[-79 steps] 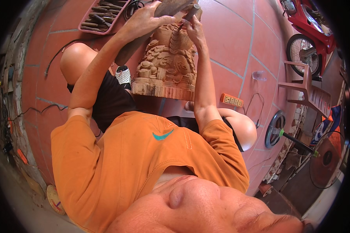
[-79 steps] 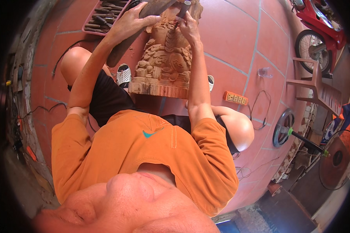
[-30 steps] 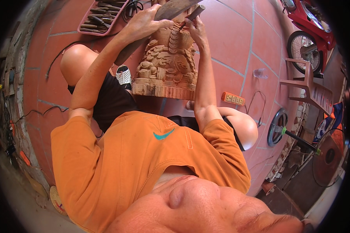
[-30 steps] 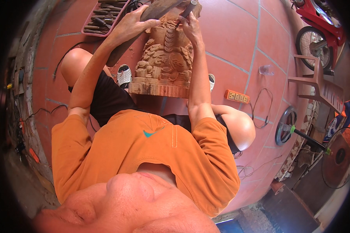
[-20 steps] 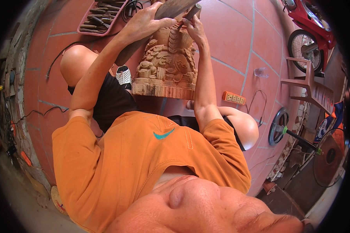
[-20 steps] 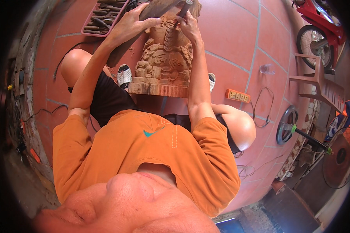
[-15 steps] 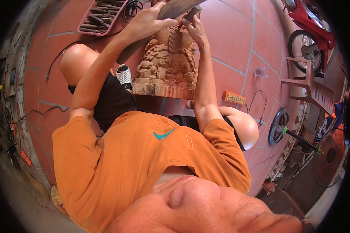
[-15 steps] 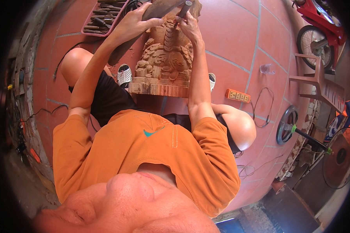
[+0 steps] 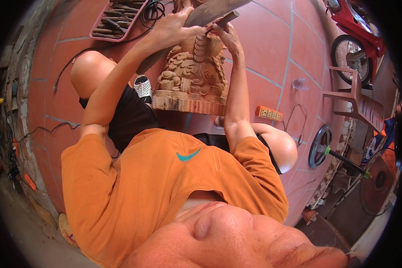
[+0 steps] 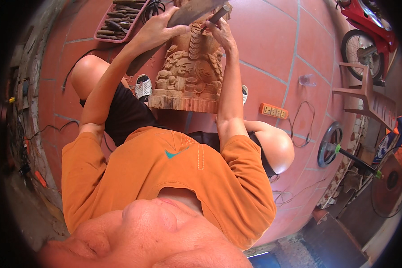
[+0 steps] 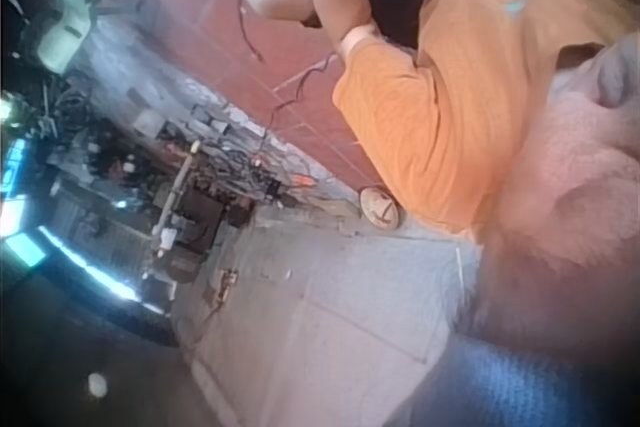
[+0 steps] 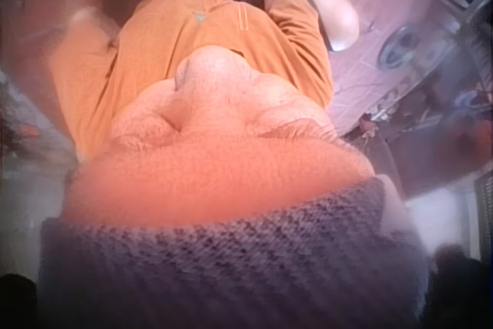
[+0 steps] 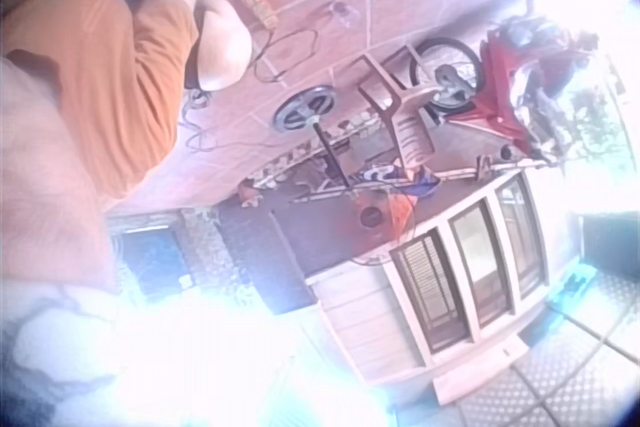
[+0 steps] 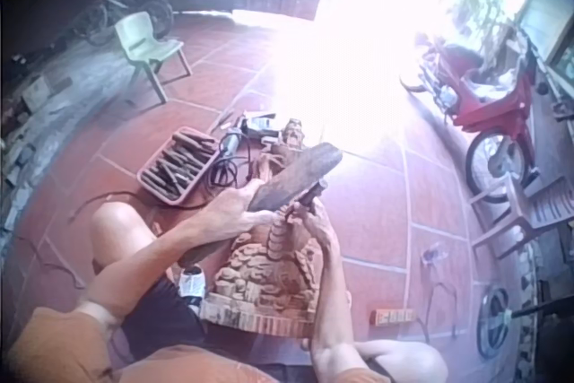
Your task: The person carves a wooden block using a chisel and mallet, striking the chisel repeatedly to shape intricate details on the surface.
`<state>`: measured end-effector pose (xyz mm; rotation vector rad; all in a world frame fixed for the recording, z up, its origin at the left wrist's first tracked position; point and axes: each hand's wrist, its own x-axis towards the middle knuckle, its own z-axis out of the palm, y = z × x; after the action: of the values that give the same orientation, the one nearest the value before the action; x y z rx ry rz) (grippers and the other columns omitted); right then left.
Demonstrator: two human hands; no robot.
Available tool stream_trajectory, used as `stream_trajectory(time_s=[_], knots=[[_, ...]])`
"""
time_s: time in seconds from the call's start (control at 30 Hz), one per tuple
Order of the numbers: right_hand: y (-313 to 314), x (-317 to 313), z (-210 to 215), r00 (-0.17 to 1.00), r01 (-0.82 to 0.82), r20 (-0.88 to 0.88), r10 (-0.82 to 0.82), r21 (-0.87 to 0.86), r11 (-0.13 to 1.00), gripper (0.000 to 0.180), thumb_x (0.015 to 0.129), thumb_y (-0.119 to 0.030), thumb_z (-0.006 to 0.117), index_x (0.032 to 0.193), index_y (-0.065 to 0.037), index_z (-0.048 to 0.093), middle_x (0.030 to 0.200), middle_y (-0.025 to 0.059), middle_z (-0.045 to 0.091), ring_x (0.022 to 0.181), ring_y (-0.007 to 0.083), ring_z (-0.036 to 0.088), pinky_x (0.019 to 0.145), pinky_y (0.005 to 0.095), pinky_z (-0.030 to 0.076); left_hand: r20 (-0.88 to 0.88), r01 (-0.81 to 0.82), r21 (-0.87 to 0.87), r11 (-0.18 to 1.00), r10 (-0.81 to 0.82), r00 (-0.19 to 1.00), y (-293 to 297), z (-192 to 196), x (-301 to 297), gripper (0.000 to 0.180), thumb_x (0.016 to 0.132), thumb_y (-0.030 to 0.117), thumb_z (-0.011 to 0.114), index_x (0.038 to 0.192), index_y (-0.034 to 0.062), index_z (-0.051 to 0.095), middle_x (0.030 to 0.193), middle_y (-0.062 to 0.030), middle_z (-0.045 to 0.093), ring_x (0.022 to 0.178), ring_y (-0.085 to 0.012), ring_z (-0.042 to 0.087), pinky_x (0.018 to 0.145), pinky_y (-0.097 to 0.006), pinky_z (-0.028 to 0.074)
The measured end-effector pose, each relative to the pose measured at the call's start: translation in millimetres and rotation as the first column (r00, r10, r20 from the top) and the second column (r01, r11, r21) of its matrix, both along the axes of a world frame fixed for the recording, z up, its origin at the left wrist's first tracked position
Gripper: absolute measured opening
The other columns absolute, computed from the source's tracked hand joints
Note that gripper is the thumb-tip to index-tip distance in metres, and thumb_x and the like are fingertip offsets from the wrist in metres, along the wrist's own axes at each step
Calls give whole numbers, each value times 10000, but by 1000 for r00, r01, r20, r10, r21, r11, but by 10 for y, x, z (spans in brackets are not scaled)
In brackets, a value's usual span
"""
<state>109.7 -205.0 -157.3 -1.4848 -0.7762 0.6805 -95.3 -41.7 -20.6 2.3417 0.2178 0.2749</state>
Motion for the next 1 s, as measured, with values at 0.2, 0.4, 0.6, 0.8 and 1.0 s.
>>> stream_trajectory(time_s=[0.2,0.4,0.6,0.8,1.0], knots=[[-29,-24,18,999,34,-37,-33,18,999,122,1010,-117,595,1079,-19,617,971,73,734,939,168,704,815,301,570,-98,28,121,992,-16,995,21,-32,11,763,886,561,680,1350,-28,537,1031,-280,701,980,-402,701,883,-450,520],[-186,26,24,971,215,-110,-212,7,977,68,1024,-76,564,1048,-17,591,934,100,721,900,189,725,774,279,592,-26,-9,53,999,11,1000,58,16,-34,771,882,558,694,1355,-30,537,1054,-247,706,996,-356,699,905,-417,515],[-202,20,70,983,165,-101,-153,124,978,122,1053,-129,546,1084,-12,563,981,115,718,949,210,722,841,309,601,-79,-29,35,999,32,996,51,78,-45,794,876,552,701,1377,-37,522,1130,-246,690,1064,-335,682,955,-396,501],[-107,-48,-104,974,194,-142,-176,125,973,104,1042,-110,562,1088,-16,571,988,97,710,938,194,718,836,294,597,-44,-10,7,1000,10,999,49,46,-14,778,884,538,701,1385,-30,522,1196,-232,672,1104,-309,665,969,-384,492],[-69,-25,-111,979,179,-114,-167,108,978,69,1009,-74,590,1060,-28,582,937,79,717,901,174,716,816,302,584,-39,-4,-76,997,1,999,63,97,18,727,899,528,700,1368,-6,545,1145,-182,692,1058,-251,667,942,-362,499]])
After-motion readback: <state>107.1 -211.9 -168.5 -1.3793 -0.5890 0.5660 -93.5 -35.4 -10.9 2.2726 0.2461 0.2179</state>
